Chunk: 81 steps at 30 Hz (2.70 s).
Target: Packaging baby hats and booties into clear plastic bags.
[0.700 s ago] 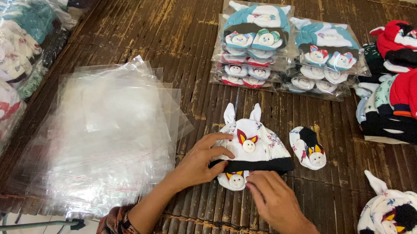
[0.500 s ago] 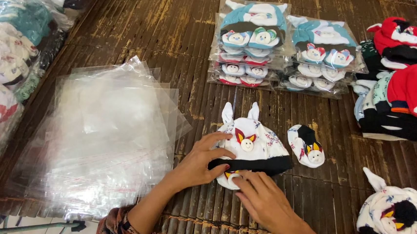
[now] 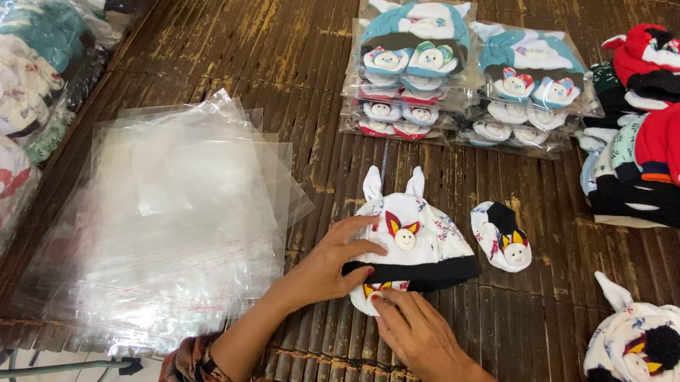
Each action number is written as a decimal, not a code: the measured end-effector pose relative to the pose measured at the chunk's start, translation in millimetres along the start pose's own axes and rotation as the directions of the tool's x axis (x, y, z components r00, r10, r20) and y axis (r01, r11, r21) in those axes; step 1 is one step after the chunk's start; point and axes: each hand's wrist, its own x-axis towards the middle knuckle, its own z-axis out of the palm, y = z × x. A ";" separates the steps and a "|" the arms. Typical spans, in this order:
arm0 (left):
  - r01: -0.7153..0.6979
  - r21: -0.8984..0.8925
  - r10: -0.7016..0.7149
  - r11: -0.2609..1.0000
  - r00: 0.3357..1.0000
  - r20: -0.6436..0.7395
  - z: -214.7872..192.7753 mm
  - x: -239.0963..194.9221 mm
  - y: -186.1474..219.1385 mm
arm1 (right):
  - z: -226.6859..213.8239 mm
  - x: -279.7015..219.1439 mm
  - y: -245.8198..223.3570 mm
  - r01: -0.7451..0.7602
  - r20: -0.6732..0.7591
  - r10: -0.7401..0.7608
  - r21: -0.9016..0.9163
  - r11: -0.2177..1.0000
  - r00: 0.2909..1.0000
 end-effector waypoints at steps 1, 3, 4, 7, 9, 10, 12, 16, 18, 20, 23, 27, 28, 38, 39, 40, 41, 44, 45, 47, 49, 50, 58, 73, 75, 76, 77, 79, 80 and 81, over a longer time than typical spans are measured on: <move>0.001 -0.001 -0.001 1.000 1.000 0.001 0.8 -0.7 -0.3 | 0.4 -1.7 0.4 -0.002 0.001 0.002 0.000 1.000 1.000; -0.019 -0.016 0.019 1.000 0.999 -0.043 1.7 -1.4 -1.1 | 1.3 -3.9 1.9 0.010 0.036 -0.012 0.050 0.999 0.999; -0.019 -0.016 0.019 1.000 0.999 -0.043 1.9 -1.1 -1.1 | 1.4 -3.9 1.8 0.011 0.036 -0.012 0.050 0.999 0.999; -0.035 -0.006 0.035 0.999 0.997 -0.066 1.2 -0.1 0.2 | 3.7 -6.5 5.1 0.038 0.112 -0.043 0.047 0.998 0.993; 0.006 0.019 -0.005 1.000 0.999 -0.038 -0.1 0.1 2.9 | 7.7 -12.6 12.1 0.023 0.106 -0.031 0.068 0.997 0.994; 0.007 0.019 -0.006 1.000 0.999 -0.037 1.5 0.2 1.4 | 1.9 -14.7 17.9 0.023 0.107 -0.030 0.069 0.997 0.994; 0.014 0.050 -0.011 0.999 0.998 -0.058 4.5 0.3 -1.3 | -9.6 -18.7 29.4 0.091 0.077 -0.077 -0.210 0.973 0.994; 0.019 0.023 -0.017 1.000 0.998 -0.068 11.5 0.2 -7.7 | -21.7 -14.7 54.4 -0.132 -0.058 0.122 -0.224 0.966 0.991; -0.021 0.039 0.026 0.999 0.991 -0.132 16.6 -0.6 -12.2 | -27.3 -13.5 59.9 -0.264 0.042 0.289 -0.299 0.917 0.956; -0.019 0.045 0.025 0.999 0.991 -0.135 18.2 -1.4 -13.7 | -26.6 -15.8 59.9 -0.264 0.057 0.292 -0.294 0.919 0.955; -0.006 0.059 0.014 0.998 0.991 -0.133 18.1 -0.4 -15.6 | -29.7 -27.9 78.2 -0.293 0.108 0.325 -0.241 0.925 0.939; 0.039 0.194 -0.015 0.980 0.992 -0.124 10.5 1.8 -3.9 | -63.7 -36.2 103.2 -0.444 0.021 0.461 -0.235 0.865 0.887; 0.033 0.193 -0.010 0.981 0.993 -0.121 7.0 3.5 4.4 | -70.7 -39.3 110.5 -0.447 0.016 0.464 -0.237 0.862 0.886; -0.219 0.573 0.205 0.789 0.975 0.089 80.5 28.3 8.2 | -58.7 -47.5 151.9 -0.326 -0.082 0.320 -0.385 0.863 0.944; -0.253 0.632 0.211 0.733 0.967 0.143 93.3 32.6 -3.1 | -63.0 -42.5 145.8 -0.356 -0.140 0.327 -0.368 0.859 0.935; -0.257 0.634 0.217 0.730 0.966 0.142 91.3 35.2 0.2 | -61.1 -46.4 146.9 -0.356 -0.146 0.324 -0.371 0.858 0.935; -0.281 0.671 0.239 0.686 0.958 0.156 89.3 38.1 3.4 | -59.4 -50.1 148.4 -0.468 -0.207 0.436 -0.141 0.873 0.876; -0.288 0.670 0.219 0.684 0.958 0.188 92.2 49.1 -15.8 | -57.6 -58.9 142.7 -0.632 -0.201 0.712 0.344 0.694 0.673; -0.269 0.636 0.180 0.723 0.963 0.202 95.0 53.2 -27.3 | -57.2 -61.7 139.2 -0.664 -0.119 0.838 0.556 0.500 0.532; -0.114 0.501 -0.006 0.858 0.973 0.233 77.8 66.9 -26.2 | -52.7 -54.9 128.2 -0.536 -0.132 0.866 0.737 0.411 0.482; 0.069 0.362 -0.180 0.930 0.942 0.283 63.9 77.2 -23.1 | -59.9 -46.7 108.9 -0.366 -0.138 0.888 0.875 0.317 0.438; 0.138 0.261 -0.200 0.955 0.953 0.227 58.0 78.6 -20.4 | -68.3 -42.6 93.2 -0.472 -0.188 0.854 0.766 0.437 0.485; 0.305 -0.171 -0.281 0.937 0.948 0.152 52.5 77.2 -22.5 | 3.8 -49.3 70.4 0.055 -0.201 -0.151 -0.417 0.907 0.968; -0.258 0.480 0.331 0.839 0.941 -0.073 60.1 35.3 18.6 | -9.1 -43.6 58.6 -0.167 0.229 0.268 -0.382 0.909 0.936; -0.227 0.463 0.267 0.857 0.963 -0.022 62.2 32.8 11.0 | -29.0 -49.1 54.6 -0.404 0.415 0.461 -0.221 0.887 0.785; -0.226 0.459 0.265 0.859 0.964 -0.020 60.8 32.1 13.8 | -39.0 -53.2 56.1 -0.408 0.417 0.464 -0.221 0.886 0.782; -0.216 0.443 0.251 0.870 0.968 -0.021 59.4 31.6 16.8 | -49.3 -57.2 57.6 -0.457 0.310 0.470 -0.117 0.882 0.826; -0.208 0.425 0.240 0.881 0.971 -0.022 57.1 32.3 19.7 | -67.9 -57.5 59.5 -0.493 0.196 0.485 -0.010 0.870 0.852; -0.227 0.424 0.260 0.877 0.965 -0.021 56.6 31.5 19.6 | -75.1 -54.8 58.2 -0.510 0.117 0.510 -0.032 0.860 0.852; -0.246 0.423 0.281 0.872 0.960 -0.020 56.0 30.5 19.4 | -82.3 -52.0 56.7 -0.528 0.037 0.530 -0.052 0.848 0.847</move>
